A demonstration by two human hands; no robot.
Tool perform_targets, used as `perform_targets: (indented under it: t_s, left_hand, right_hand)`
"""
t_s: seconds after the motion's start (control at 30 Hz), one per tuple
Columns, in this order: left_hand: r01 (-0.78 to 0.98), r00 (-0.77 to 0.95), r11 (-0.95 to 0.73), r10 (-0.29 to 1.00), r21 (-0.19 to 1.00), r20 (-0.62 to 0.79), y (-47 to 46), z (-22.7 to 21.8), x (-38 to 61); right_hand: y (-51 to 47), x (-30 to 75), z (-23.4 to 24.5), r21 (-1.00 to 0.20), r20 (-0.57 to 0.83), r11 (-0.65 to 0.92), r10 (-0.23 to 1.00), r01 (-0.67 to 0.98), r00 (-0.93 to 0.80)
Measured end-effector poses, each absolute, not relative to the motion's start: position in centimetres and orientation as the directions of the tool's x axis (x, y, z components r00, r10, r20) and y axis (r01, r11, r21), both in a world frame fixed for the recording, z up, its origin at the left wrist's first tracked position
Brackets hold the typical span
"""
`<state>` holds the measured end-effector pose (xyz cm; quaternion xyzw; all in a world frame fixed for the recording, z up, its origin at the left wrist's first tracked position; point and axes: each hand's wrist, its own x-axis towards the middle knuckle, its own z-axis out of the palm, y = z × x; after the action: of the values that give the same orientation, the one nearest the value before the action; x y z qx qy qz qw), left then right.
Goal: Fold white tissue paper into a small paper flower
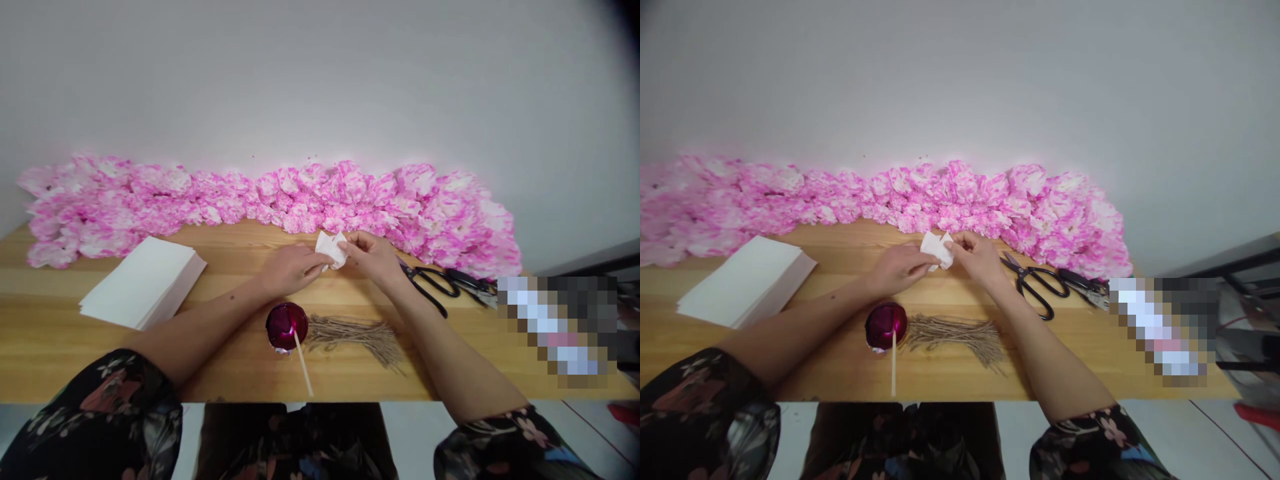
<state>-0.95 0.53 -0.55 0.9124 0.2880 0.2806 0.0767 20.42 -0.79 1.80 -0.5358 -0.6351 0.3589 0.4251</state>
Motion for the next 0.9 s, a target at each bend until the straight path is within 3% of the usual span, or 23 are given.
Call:
perform_targets:
  t_s: [0.23,0.37,0.5,0.9]
  left_hand:
    - [0.515,0.618,-0.78,0.626,0.357,0.475,0.36,-0.41,-0.98]
    - [0.527,0.597,-0.765,0.644,0.37,0.479,0.38,-0.5,-1.04]
    - [0.529,0.591,-0.752,0.659,0.393,0.465,0.38,-0.44,-1.08]
    - [0.516,0.541,-0.709,0.705,0.481,0.458,0.77,-1.11,-1.3]
  right_hand:
    - [-0.73,20.71,2.29,-0.991,0.023,0.023,1.0,0.132,-0.006]
    - [-0.93,20.45,2.45,-0.976,0.009,0.025,0.997,0.216,-0.072]
    - [-0.83,20.28,1.95,-0.938,0.088,0.113,0.992,0.327,-0.092]
    - [-0.44,20.89,1.53,-0.994,0.008,0.012,0.999,0.113,-0.035]
